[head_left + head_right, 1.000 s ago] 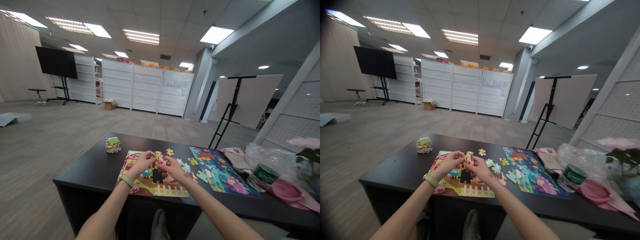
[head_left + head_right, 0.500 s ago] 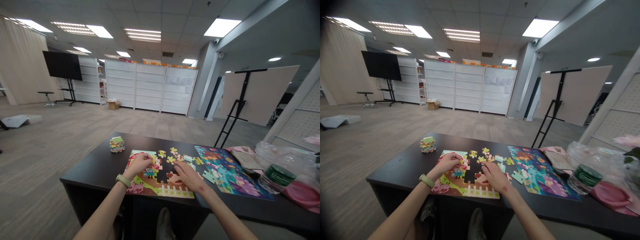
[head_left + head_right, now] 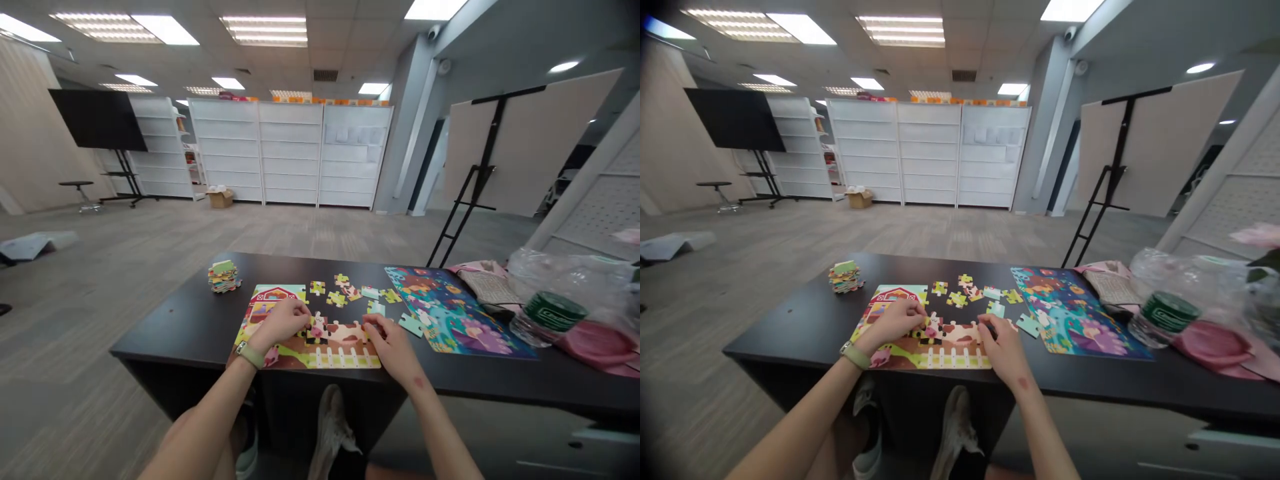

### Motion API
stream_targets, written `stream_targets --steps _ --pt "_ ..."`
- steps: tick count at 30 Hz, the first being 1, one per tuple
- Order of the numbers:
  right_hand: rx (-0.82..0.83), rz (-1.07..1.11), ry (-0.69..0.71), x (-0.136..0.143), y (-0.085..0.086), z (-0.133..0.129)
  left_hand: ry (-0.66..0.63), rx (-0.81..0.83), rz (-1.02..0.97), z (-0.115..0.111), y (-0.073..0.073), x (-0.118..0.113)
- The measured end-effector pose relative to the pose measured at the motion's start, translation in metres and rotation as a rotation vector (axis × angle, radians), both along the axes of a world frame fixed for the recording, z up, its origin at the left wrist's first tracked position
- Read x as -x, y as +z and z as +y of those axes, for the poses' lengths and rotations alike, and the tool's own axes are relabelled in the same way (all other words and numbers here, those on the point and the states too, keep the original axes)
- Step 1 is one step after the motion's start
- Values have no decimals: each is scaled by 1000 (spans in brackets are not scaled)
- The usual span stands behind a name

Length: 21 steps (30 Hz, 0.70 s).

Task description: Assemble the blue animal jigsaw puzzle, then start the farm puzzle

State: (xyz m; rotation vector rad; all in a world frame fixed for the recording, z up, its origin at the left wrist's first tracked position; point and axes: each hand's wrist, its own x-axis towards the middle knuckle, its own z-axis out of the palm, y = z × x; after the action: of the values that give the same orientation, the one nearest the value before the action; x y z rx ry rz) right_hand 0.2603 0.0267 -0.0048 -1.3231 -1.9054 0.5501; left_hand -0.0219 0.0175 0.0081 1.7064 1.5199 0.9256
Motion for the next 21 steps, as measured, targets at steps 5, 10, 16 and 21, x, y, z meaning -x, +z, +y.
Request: stream_targets --steps 5,10,16,21 --pt "-2 -14 16 1 3 -3 111 -71 23 22 2 8" --pt "15 17 30 0 2 -2 151 -67 73 42 3 8" --pt "28 25 47 1 4 -4 106 -46 166 42 0 5" --pt "29 31 39 0 3 -4 98 -62 264 38 -4 8"
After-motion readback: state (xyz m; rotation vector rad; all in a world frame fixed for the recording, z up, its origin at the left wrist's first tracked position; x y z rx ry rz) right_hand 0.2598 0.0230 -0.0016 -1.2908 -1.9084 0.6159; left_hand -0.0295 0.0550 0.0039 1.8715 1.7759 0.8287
